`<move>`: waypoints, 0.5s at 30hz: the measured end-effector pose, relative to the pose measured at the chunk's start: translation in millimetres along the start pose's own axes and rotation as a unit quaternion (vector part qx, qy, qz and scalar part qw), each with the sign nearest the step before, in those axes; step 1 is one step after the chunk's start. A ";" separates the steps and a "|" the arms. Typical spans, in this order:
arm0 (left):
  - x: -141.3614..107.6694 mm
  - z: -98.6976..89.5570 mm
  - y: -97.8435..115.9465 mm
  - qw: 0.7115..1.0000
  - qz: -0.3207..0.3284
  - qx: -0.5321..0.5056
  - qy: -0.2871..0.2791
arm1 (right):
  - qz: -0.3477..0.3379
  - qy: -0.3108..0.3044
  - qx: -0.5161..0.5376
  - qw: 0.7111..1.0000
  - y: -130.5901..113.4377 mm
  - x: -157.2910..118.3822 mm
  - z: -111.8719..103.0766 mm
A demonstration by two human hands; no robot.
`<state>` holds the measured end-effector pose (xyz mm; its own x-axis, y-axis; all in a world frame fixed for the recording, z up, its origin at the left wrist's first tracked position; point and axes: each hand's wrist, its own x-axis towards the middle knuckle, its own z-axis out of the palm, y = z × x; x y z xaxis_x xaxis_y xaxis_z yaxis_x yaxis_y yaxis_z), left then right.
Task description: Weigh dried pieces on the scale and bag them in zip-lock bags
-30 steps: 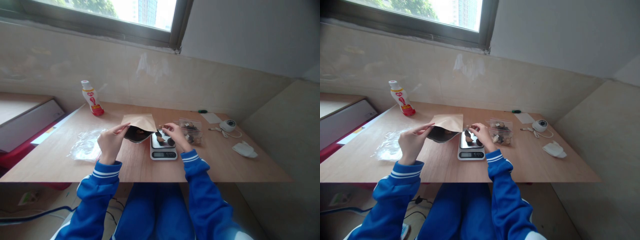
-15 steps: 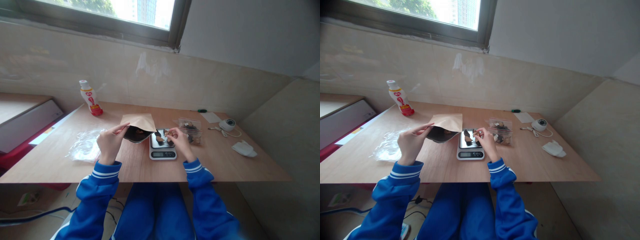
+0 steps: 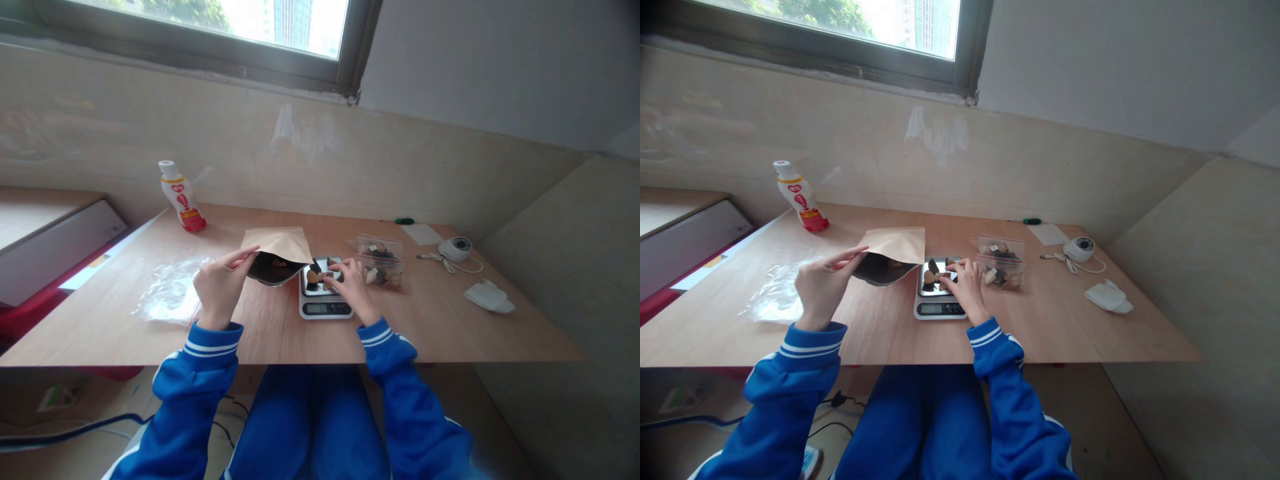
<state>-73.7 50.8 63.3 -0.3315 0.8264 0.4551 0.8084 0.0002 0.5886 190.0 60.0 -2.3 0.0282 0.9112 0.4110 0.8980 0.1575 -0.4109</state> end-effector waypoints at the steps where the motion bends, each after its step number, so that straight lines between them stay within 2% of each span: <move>1: 0.0 0.2 -0.2 1.000 0.000 -0.002 0.000 | -0.004 0.006 0.004 1.000 1.4 -0.4 0.3; 6: 0.0 0.5 -1.0 1.000 0.000 -0.010 -0.001 | -0.002 0.074 0.091 0.993 6.0 0.3 -5.7; 10: -0.3 1.0 -0.2 1.000 0.002 -0.008 -0.001 | -0.015 0.119 0.185 0.975 -6.9 -1.4 -28.1; 12: -0.9 1.6 1.1 1.000 0.003 -0.004 0.000 | -0.050 0.110 0.224 0.967 -21.6 -5.1 -41.4; 15: -3.2 3.3 3.3 1.000 0.004 0.001 -0.004 | -0.146 0.028 0.274 0.950 -50.3 -13.2 -51.1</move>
<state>-68.4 50.1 61.5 -0.3215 0.8308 0.4543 0.8121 -0.0048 0.5834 166.9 20.6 54.5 -0.1498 0.7793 0.6085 0.5072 0.5888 -0.6293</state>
